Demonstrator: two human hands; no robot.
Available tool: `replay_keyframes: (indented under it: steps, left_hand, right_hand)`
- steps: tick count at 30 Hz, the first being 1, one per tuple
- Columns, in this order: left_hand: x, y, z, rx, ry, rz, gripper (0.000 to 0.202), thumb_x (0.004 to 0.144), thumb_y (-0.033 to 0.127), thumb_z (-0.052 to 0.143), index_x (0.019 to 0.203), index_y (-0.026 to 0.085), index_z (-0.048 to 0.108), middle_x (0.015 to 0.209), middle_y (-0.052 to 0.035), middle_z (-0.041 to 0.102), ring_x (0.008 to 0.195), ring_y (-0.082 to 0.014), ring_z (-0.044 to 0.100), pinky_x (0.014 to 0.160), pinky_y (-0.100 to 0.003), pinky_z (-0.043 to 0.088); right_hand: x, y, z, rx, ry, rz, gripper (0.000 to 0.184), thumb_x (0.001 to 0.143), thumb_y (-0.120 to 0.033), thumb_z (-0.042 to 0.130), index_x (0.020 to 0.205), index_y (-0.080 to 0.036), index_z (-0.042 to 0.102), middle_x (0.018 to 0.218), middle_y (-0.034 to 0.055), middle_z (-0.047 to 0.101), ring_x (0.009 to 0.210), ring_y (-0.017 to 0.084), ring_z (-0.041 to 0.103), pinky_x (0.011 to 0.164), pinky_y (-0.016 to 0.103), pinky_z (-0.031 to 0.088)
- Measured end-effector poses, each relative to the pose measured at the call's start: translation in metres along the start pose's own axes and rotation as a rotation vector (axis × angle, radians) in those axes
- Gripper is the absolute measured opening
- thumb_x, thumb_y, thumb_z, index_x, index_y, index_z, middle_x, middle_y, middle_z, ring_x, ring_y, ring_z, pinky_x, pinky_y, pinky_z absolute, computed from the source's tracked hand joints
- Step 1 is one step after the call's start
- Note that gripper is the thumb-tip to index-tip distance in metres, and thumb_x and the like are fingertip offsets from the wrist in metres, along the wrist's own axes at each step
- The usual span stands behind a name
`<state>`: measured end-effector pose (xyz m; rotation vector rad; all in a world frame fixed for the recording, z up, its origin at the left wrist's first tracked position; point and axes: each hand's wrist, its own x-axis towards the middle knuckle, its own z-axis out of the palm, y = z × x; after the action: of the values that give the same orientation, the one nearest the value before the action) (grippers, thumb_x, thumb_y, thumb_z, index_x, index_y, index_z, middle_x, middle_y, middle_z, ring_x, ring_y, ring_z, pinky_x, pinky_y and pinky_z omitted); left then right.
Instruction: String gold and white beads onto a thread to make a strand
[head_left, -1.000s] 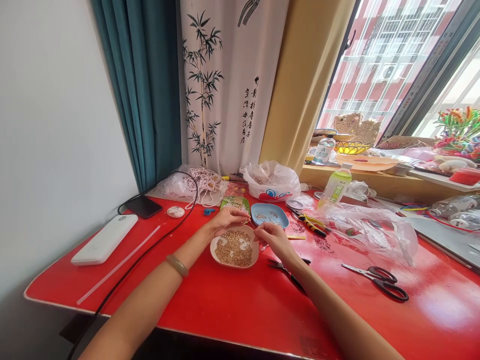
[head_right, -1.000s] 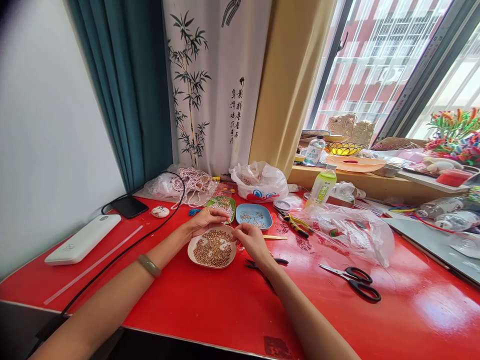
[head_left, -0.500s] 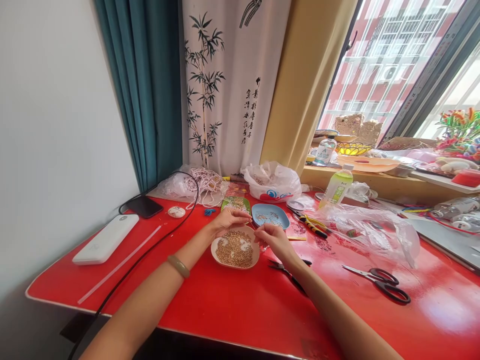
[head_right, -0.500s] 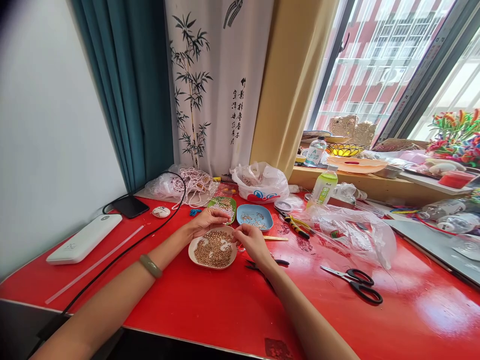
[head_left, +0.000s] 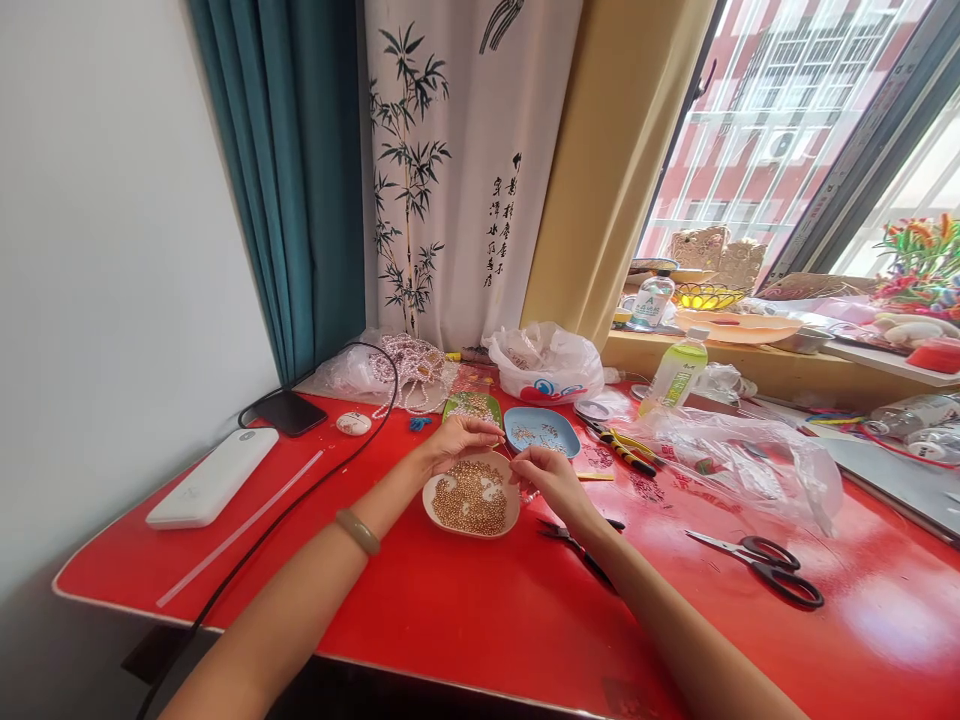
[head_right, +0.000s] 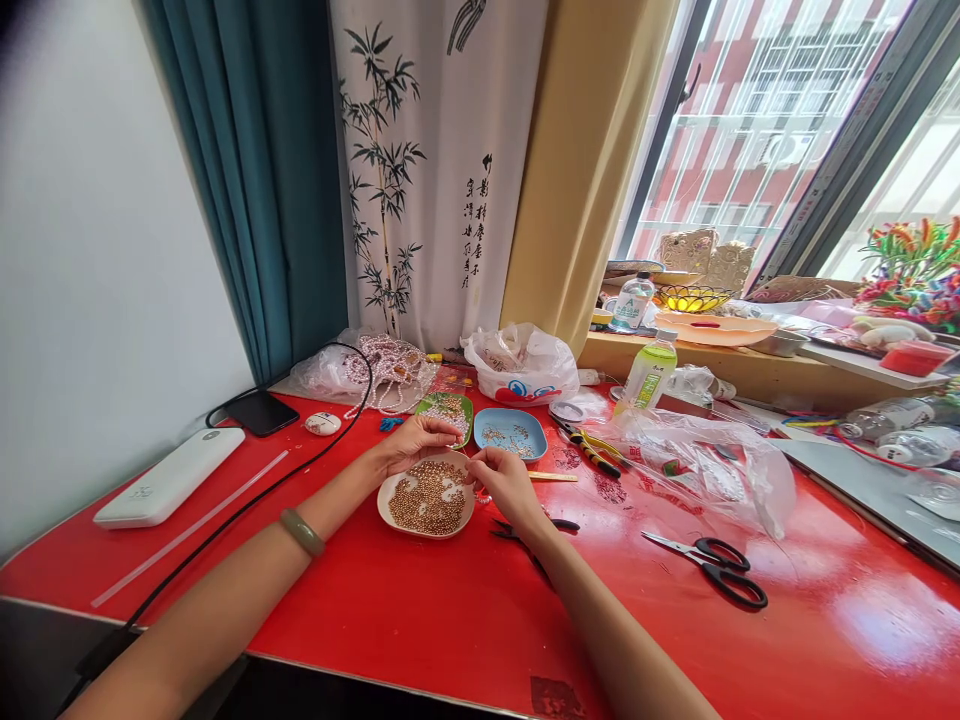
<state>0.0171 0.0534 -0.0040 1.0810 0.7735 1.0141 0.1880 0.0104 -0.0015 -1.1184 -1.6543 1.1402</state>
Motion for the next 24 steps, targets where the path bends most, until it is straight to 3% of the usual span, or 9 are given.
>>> replay_keyframes:
  steps: [24]
  left_hand:
    - [-0.0001,0.0005,0.0017,0.012,0.024,0.009,0.026,0.043,0.020,0.075,0.067,0.013,0.068,0.069,-0.0043,0.066,0.065,-0.0109,0.057,0.066,-0.023,0.043]
  right_hand:
    - [0.0011,0.0021,-0.0008,-0.003,0.031,0.008,0.012,0.066,-0.024,0.049,0.059,-0.016,0.053,0.055,0.0008,0.059,0.047,0.009,0.048,0.046,0.021,0.038]
